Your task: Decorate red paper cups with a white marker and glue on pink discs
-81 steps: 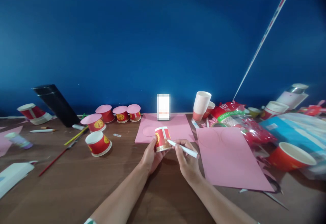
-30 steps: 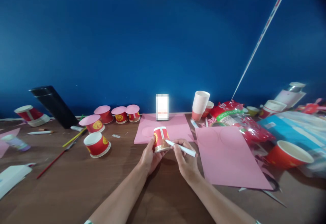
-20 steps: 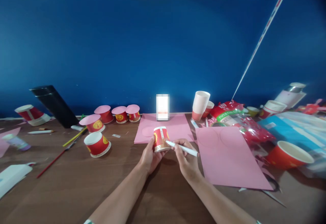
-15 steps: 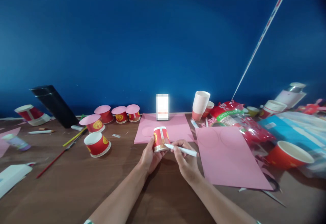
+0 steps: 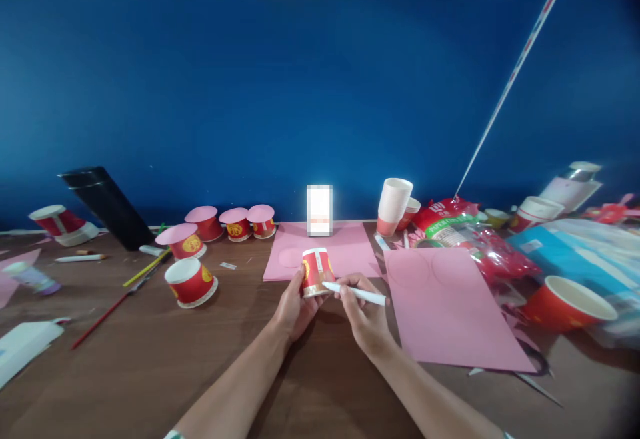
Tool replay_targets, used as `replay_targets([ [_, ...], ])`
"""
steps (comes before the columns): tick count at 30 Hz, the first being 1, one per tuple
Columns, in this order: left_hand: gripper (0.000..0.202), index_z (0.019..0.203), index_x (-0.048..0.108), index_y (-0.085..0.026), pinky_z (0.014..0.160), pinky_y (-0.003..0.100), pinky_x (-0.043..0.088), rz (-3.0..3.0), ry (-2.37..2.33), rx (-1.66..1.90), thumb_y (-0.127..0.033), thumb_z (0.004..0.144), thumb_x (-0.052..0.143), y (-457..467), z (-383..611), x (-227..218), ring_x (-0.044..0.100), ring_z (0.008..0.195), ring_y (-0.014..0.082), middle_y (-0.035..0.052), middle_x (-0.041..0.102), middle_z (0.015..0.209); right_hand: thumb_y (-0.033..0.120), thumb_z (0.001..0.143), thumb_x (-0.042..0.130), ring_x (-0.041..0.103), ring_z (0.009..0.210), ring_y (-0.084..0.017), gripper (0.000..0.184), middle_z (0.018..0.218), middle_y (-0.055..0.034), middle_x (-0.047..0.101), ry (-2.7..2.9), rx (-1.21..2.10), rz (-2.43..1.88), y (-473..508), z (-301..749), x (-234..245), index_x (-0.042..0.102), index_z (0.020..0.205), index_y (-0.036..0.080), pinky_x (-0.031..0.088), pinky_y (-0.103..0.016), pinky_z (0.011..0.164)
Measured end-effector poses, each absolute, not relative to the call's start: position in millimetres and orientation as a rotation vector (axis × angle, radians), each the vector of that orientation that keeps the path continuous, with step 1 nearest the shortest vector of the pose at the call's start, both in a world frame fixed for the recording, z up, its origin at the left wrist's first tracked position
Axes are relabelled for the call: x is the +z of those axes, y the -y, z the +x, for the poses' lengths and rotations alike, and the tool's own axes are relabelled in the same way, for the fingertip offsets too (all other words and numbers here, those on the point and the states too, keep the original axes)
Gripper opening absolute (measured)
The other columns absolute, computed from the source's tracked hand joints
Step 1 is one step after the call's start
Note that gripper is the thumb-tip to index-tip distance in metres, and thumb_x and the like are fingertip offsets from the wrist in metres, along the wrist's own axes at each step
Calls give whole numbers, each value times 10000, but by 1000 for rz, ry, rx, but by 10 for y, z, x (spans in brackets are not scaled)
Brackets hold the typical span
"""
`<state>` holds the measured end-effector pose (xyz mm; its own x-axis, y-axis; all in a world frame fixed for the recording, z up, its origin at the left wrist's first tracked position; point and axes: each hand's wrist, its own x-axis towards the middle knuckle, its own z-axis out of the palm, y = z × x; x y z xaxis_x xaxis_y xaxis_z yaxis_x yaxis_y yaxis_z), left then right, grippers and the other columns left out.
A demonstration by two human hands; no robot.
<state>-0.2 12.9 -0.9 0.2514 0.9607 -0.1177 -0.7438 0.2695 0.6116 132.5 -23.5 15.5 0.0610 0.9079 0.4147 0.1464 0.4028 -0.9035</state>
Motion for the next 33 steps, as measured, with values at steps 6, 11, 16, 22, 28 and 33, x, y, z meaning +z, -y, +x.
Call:
replay_targets([
  [6,305,941,624,-101,928,380,437,479,-522,1228,-363,854,493,-135,1,-8,617,945,228,108,682,924,273,866,514,570,651,-124,112,749,-12,622,1359,739,-982,236,1314,135,579,874,182,457,-219,593],
  [11,329,983,622,-95,941,395,431,490,-501,1218,-366,857,485,-143,-6,-33,610,971,237,119,675,976,274,869,519,582,686,-134,110,770,-17,623,1336,709,-997,214,1323,129,575,891,182,476,-232,632],
  [16,336,999,620,-96,953,387,423,504,-478,1213,-366,864,472,-142,-7,-36,602,989,233,116,675,986,284,872,513,571,663,-135,129,767,-25,618,1366,695,-1011,214,1317,139,580,890,175,485,-241,632],
  [22,327,980,624,-97,957,388,420,499,-498,1213,-364,863,476,-135,3,-27,601,995,234,115,677,970,287,874,511,564,636,-133,134,759,-25,616,1375,706,-996,219,1311,127,578,902,174,492,-253,640],
  [28,310,982,623,-106,961,376,421,487,-489,1208,-356,860,487,-123,11,-15,593,1016,232,110,672,994,270,874,511,597,714,-149,120,783,-31,617,1406,723,-964,235,1305,136,574,910,174,495,-241,640],
  [33,325,996,622,-100,958,385,423,502,-487,1214,-361,861,482,-129,7,-32,592,1020,239,118,667,1018,263,873,512,576,669,-141,112,766,-27,609,1381,695,-969,217,1309,114,570,907,173,497,-253,641],
])
